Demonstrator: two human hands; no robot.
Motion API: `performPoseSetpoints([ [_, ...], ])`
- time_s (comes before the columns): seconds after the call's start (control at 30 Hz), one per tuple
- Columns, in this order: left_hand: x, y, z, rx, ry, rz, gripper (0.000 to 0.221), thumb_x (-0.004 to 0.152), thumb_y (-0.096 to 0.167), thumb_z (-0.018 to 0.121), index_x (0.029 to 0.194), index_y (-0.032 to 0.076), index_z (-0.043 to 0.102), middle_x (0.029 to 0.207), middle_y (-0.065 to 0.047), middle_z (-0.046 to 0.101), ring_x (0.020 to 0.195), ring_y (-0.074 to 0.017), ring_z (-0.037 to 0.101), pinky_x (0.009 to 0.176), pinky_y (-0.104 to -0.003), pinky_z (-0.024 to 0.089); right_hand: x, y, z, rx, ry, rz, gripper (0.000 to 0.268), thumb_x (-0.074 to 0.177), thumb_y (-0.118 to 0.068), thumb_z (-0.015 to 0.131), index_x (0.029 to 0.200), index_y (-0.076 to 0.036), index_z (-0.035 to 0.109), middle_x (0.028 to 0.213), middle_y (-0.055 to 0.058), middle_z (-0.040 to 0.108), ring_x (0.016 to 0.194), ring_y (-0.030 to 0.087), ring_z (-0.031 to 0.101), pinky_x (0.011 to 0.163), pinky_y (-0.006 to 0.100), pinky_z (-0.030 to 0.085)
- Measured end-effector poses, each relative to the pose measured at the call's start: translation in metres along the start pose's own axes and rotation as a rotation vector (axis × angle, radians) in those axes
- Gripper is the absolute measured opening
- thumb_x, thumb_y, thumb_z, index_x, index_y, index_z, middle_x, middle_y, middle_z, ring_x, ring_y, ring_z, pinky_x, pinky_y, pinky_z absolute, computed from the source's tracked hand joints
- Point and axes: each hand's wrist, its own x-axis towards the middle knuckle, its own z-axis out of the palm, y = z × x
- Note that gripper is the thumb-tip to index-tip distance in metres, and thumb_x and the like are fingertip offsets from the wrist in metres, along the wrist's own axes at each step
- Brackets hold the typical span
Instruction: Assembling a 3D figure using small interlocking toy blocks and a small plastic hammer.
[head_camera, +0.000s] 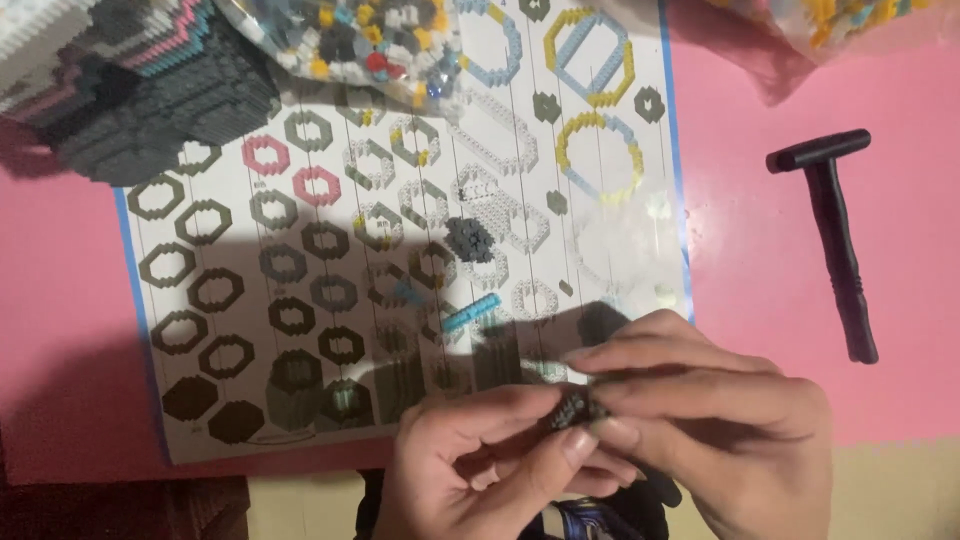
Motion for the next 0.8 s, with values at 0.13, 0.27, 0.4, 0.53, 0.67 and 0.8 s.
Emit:
performPoseSetpoints([
  [0.13, -0.005, 0.01, 0.002, 0.063, -0.075, -0.007, 0.03, 0.083, 0.008, 0.084, 0.106, -0.011, 0.087, 0.092, -0.026, 0.091, 0.074, -0.0339, 0.091, 0.073, -0.037, 0.08, -0.01, 0.008, -0.01, 0.18, -0.096, 0.086, 0.016, 0.081, 0.0, 0.082, 0.096, -0.005, 0.084, 0.103, 0.015, 0.073, 0.089, 0.022, 0.073, 0.068, 0.024, 0.061],
  [0.27, -0.008, 0.012, 0.001, 0.127, -0.061, -0.057, 0.029, 0.082, 0.011, 0.084, 0.101, -0.009, 0.091, 0.084, -0.022, 0.092, 0.07, -0.0321, 0.092, 0.069, -0.032, 0.08, -0.016, 0.008, -0.006, 0.054, -0.097, 0.008, 0.018, 0.086, -0.013, 0.079, 0.102, -0.007, 0.083, 0.104, 0.011, 0.069, 0.091, 0.02, 0.073, 0.079, 0.027, 0.06],
  [0.4, -0.009, 0.009, -0.001, 0.152, -0.152, 0.154, 0.025, 0.089, 0.01, 0.078, 0.101, -0.012, 0.084, 0.085, -0.024, 0.087, 0.069, -0.03, 0.088, 0.068, -0.033, 0.079, -0.019, 0.008, 0.0, 0.005, -0.047, 0.017, 0.017, 0.082, -0.009, 0.08, 0.098, -0.004, 0.083, 0.102, 0.012, 0.07, 0.092, 0.022, 0.073, 0.081, 0.025, 0.061],
  [0.53, -0.008, 0.006, -0.004, 0.141, -0.159, 0.15, 0.029, 0.091, 0.012, 0.077, 0.109, -0.011, 0.082, 0.095, -0.023, 0.087, 0.076, -0.0294, 0.088, 0.075, -0.035, 0.08, -0.014, 0.0, 0.007, -0.031, -0.005, 0.105, 0.02, 0.08, -0.004, 0.079, 0.099, 0.002, 0.079, 0.096, 0.016, 0.075, 0.084, 0.023, 0.074, 0.076, 0.028, 0.062],
  [0.67, -0.007, 0.014, -0.003, 0.165, -0.076, 0.018, 0.031, 0.086, 0.015, 0.081, 0.103, -0.01, 0.088, 0.085, -0.021, 0.09, 0.075, -0.0297, 0.093, 0.074, -0.033, 0.082, -0.011, -0.001, 0.007, -0.058, -0.033, 0.089, 0.015, 0.084, -0.001, 0.074, 0.096, 0.005, 0.08, 0.095, 0.018, 0.078, 0.081, 0.025, 0.079, 0.075, 0.028, 0.064],
  [0.8, -0.005, 0.016, -0.002, 0.122, -0.072, -0.166, 0.036, 0.084, 0.015, 0.081, 0.106, -0.012, 0.089, 0.085, -0.021, 0.089, 0.077, -0.0277, 0.091, 0.077, -0.031, 0.079, -0.011, 0.004, 0.001, -0.083, -0.02, 0.016, 0.011, 0.081, -0.002, 0.075, 0.091, 0.002, 0.077, 0.087, 0.016, 0.074, 0.078, 0.026, 0.073, 0.077, 0.031, 0.06],
])
